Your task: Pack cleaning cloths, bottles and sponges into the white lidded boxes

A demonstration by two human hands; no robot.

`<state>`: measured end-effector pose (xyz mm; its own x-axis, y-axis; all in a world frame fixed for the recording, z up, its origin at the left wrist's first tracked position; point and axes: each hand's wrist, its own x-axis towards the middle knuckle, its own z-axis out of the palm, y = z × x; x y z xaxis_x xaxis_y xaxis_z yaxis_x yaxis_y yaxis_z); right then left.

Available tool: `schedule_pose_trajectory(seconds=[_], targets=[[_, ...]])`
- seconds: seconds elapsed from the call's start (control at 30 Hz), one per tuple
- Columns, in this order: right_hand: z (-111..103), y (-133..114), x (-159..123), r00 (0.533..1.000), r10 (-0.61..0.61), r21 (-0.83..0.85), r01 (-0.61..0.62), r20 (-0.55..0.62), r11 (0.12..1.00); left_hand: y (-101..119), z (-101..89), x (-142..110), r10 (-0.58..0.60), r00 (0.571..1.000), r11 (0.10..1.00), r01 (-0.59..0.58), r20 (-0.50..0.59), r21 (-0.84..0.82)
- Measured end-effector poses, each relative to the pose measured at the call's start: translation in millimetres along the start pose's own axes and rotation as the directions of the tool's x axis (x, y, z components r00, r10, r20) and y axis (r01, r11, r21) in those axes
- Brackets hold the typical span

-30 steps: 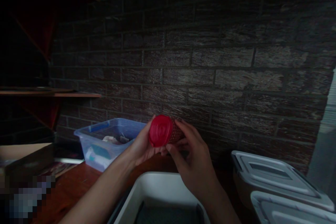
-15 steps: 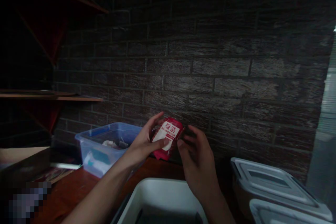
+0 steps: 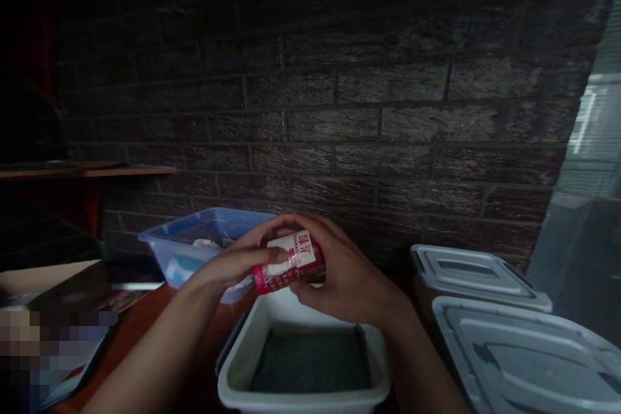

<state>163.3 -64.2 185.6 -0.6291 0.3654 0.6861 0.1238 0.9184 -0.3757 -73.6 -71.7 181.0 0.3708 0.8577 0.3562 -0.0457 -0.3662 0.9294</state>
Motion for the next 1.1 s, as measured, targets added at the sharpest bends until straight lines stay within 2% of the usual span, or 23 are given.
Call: schedule_pose_trajectory(seconds=[0.1,0.17,0.27,0.33,0.43,0.57,0.63,0.73,0.83,0.93,1.0,1.1], targets=[[1.7,-7.2,-1.3,0.99,-0.039,0.026,0.035,0.134,0.999,-0.1,-1.9,-11.6,-0.138,0.985,0.988,0.144,0.103,-0.057],[4.2,-8.7,-1.4,0.988,-0.037,-0.004,0.038,0.153,0.999,-0.4,-3.4,-19.2,-0.172,0.978,0.983,0.179,0.118,-0.048],[6.8,-8.0,-4.6,0.989,0.027,-0.078,-0.016,0.147,0.997,-0.9,-4.6,-32.5,-0.084,0.993,0.991,0.074,0.084,0.116],[8.2,-5.6,-11.4,0.986,0.096,-0.114,-0.081,0.137,0.99,-1.9,-2.6,-42.1,-0.026,0.995,0.963,0.0,0.093,0.27],[12.2,0.3,-27.8,0.967,0.198,-0.099,-0.183,0.162,0.978,-7.4,6.7,-53.3,-0.003,0.995,0.871,-0.048,0.102,0.49],[18.1,6.5,-48.9,0.932,0.297,-0.095,-0.283,0.209,0.954,-22.4,22.6,-55.8,0.025,0.992,0.69,-0.107,0.125,0.716],[19.3,7.2,-55.4,0.913,0.331,-0.082,-0.32,0.241,0.944,-30.8,28.1,-52.5,0.008,0.989,0.644,-0.116,0.145,0.756],[21.0,8.7,-61.2,0.874,0.37,-0.045,-0.376,0.315,0.926,-41.9,32.3,-45.9,-0.043,0.982,0.64,-0.113,0.183,0.76],[26.1,15.0,-65.6,0.828,0.464,-0.173,-0.43,0.314,0.886,-51.0,34.5,-41.1,-0.073,0.979,0.612,-0.106,0.19,0.784],[34.8,23.5,-69.1,0.797,0.517,-0.305,-0.431,0.313,0.849,-57.7,37.2,-38.9,-0.06,0.982,0.543,-0.12,0.181,0.831],[40.4,27.9,-70.5,0.791,0.521,-0.361,-0.407,0.32,0.839,-60.5,39.5,-38.4,-0.064,0.979,0.468,-0.143,0.195,0.872],[46.2,31.9,-71.3,0.812,0.483,-0.407,-0.341,0.327,0.848,-63.3,43.0,-38.8,-0.098,0.967,0.351,-0.188,0.235,0.917]])
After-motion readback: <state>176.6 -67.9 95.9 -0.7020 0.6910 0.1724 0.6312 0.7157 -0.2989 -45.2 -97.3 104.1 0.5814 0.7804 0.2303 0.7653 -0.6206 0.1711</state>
